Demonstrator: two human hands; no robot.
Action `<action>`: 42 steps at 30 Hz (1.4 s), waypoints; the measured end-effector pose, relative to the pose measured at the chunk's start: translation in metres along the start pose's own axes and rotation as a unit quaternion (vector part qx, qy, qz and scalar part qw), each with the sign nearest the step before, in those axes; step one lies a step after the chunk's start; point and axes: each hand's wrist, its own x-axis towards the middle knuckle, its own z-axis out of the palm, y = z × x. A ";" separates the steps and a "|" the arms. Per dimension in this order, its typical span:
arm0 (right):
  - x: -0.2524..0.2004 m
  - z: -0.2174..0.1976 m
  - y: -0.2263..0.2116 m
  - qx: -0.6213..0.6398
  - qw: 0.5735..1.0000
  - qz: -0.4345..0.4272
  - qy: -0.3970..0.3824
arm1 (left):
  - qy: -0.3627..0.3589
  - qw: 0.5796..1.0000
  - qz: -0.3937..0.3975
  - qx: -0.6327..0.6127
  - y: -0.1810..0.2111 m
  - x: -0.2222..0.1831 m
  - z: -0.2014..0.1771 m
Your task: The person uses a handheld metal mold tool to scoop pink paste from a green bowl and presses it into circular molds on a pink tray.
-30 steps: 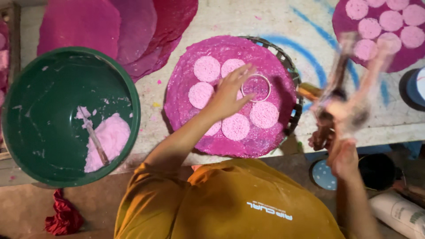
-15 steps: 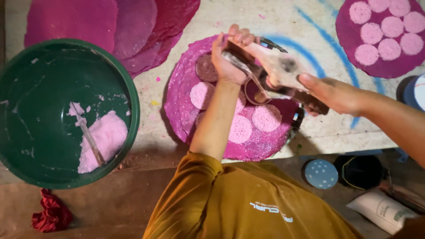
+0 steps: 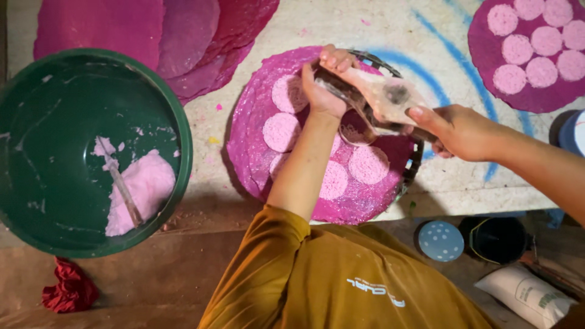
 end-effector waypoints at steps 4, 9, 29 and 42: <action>0.008 0.008 0.006 -0.023 0.995 -0.054 0.082 | -0.053 0.998 -0.029 0.018 0.004 0.019 0.007; 0.022 0.028 0.009 0.034 0.986 -0.125 0.100 | -0.094 0.992 -0.058 0.055 0.026 0.031 0.016; 0.031 0.033 0.026 0.049 0.986 -0.117 0.104 | 0.024 0.995 -0.039 0.089 0.016 0.034 0.008; 0.032 0.072 0.072 0.346 0.856 -0.319 0.212 | -0.069 0.664 -0.142 0.731 0.043 -0.002 0.068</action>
